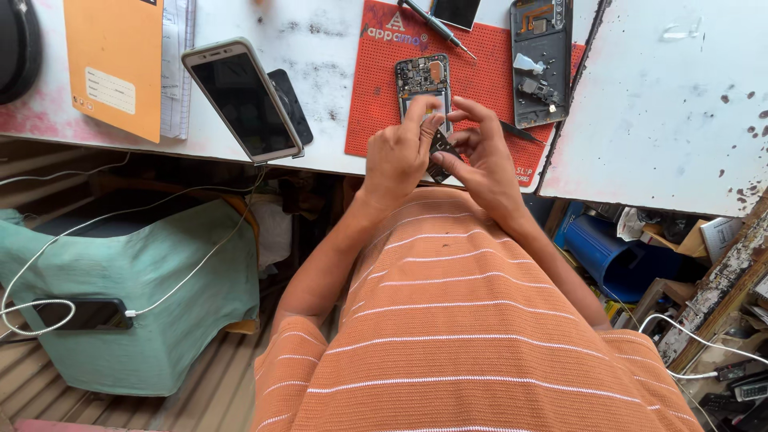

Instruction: The person disassembles a smartphone, removes the motherboard, and uses a screwdriver to adjust components. They then reassemble the phone and briefly operate another smartphone on the table.

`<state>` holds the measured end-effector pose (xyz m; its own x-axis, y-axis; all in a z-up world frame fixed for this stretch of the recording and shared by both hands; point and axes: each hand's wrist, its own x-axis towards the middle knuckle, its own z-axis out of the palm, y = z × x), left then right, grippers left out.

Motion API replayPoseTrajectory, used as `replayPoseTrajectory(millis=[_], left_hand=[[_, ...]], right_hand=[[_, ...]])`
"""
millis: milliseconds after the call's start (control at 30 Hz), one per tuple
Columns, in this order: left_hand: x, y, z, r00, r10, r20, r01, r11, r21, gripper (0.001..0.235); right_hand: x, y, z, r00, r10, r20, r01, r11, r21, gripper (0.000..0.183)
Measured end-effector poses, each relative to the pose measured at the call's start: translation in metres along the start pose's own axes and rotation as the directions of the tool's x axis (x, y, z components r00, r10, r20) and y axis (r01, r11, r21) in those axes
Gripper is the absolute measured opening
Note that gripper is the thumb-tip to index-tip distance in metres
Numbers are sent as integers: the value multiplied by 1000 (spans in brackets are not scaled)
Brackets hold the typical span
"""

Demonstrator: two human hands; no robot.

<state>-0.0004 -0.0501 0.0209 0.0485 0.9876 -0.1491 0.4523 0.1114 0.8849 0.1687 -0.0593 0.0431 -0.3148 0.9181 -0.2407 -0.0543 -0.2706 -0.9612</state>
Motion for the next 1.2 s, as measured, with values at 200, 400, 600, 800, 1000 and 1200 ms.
replayPoseTrajectory(millis=[200,400,600,800,1000,1200], left_hand=[[20,-29,-28,1000,28,-12,-30,984,-173,34],[37,-44,-32,994,-59,-86,25,937,-350,29],[38,-36,-32,980,-45,-195,-14,957,-289,27],[16,-24,-19,983,-99,156,165,848,-504,37],[9,-39,-17,982,-147,122,187,868,-460,16],[22,-36,-30,989,-146,4,136,909,-394,15]], right_hand=[[33,21,-14,1000,6,-20,-7,998,-61,55],[69,31,-19,995,-75,-72,59,976,-212,31],[72,14,-39,981,-103,-164,66,973,-221,22],[34,12,-33,994,112,18,-109,987,-114,22],[45,8,-32,958,-269,-94,131,707,-695,13],[59,6,-24,946,-325,-14,202,623,-756,13]])
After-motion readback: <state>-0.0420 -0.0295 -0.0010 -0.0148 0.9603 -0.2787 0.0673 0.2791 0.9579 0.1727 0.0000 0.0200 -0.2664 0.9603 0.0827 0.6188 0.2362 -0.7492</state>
